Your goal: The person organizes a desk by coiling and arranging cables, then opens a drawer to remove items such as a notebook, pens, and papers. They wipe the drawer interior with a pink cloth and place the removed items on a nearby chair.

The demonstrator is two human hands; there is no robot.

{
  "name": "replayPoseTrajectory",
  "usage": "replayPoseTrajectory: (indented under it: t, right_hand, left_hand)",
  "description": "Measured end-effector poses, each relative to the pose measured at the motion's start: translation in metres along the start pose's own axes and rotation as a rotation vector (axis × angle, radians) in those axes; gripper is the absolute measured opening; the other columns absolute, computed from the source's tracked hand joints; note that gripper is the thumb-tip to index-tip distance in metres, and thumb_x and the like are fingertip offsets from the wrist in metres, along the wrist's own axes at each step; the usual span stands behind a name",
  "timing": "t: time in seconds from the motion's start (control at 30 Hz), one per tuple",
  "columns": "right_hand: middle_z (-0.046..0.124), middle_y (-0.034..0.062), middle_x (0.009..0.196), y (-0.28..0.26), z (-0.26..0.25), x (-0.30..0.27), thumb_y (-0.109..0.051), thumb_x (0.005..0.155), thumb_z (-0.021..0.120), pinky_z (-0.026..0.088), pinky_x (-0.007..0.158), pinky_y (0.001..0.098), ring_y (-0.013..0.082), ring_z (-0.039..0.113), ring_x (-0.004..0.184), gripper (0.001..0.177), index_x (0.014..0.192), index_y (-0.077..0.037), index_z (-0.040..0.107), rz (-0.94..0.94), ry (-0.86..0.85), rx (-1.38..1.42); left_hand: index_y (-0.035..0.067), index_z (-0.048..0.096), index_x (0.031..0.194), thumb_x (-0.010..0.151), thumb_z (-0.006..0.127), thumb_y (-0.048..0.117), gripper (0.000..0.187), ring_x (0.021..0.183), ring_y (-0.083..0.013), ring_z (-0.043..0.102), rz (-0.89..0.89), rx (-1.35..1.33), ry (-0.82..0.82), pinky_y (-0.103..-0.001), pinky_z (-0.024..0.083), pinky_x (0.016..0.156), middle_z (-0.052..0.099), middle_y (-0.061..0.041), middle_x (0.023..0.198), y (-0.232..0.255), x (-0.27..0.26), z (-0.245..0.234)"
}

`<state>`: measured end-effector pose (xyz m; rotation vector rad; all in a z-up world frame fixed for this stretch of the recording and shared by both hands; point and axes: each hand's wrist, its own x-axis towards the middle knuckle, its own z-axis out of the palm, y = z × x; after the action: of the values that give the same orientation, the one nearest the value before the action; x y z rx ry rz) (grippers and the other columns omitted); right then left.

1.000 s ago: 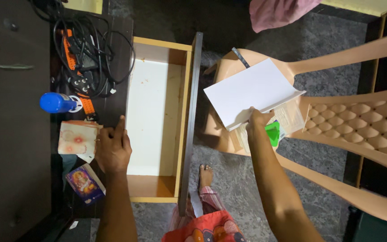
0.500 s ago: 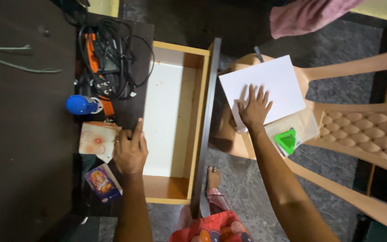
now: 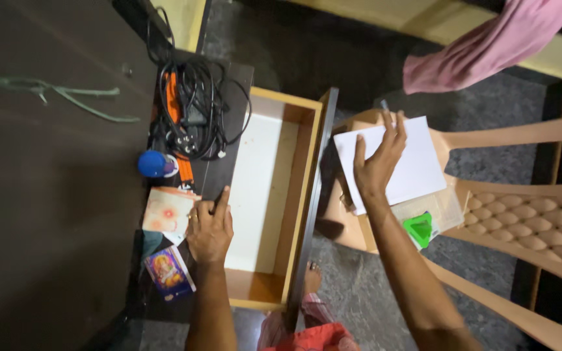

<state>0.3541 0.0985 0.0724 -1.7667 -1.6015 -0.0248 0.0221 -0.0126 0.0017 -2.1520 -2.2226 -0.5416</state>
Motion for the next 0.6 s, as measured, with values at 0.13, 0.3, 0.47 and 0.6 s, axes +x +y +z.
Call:
replayPoseTrajectory:
  t: [0.13,0.3,0.47,0.6]
  right_hand:
    - [0.037,0.0225,0.164,-0.024,-0.029,0.078,-0.004,0.104,0.072,0.03,0.129,0.049,0.0422,0.037,0.153,0.059,0.156,-0.008,0.046,-0.139,0.15,-0.012]
    - [0.029,0.0234,0.167,-0.012,-0.072,0.156,-0.005,0.099,0.082,0.028,0.132,0.0527,0.0415,0.033,0.157,0.072,0.161,-0.013,0.046,-0.208,0.284,-0.099]
    - [0.025,0.0365,0.158,0.029,-0.112,0.213,-0.017,0.083,0.09,0.033,0.11,0.0561,0.0492,0.035,0.14,0.1,0.166,-0.017,0.036,-0.281,0.206,-0.502]
    - [0.045,0.0272,0.15,0.061,-0.125,0.243,-0.011,0.093,0.084,0.039,0.105,0.0514,0.0388,0.049,0.126,0.103,0.178,-0.008,0.026,-0.025,-0.017,-0.312]
  left_hand:
    - [0.036,0.064,0.14,0.094,0.068,0.029,0.046,0.095,-0.0266,0.06,0.01,-0.014,0.007,-0.042,0.056,0.084,0.055,-0.003,0.096,-0.001,0.001,-0.003]
    - [0.032,0.066,0.137,0.09,0.069,0.027,0.047,0.092,-0.0272,0.06,0.046,-0.036,0.076,-0.042,0.055,0.079,0.054,-0.004,0.093,0.0,0.001,-0.008]
    - [0.027,0.072,0.12,0.091,0.066,0.014,0.033,0.093,-0.028,0.065,-0.1,-0.218,0.06,-0.041,0.057,0.078,0.061,-0.004,0.103,0.039,0.01,-0.015]
    - [0.022,0.074,0.111,0.091,0.065,0.007,0.027,0.091,-0.0269,0.069,-0.134,-0.619,0.057,-0.038,0.059,0.076,0.064,-0.006,0.101,0.121,0.058,-0.043]
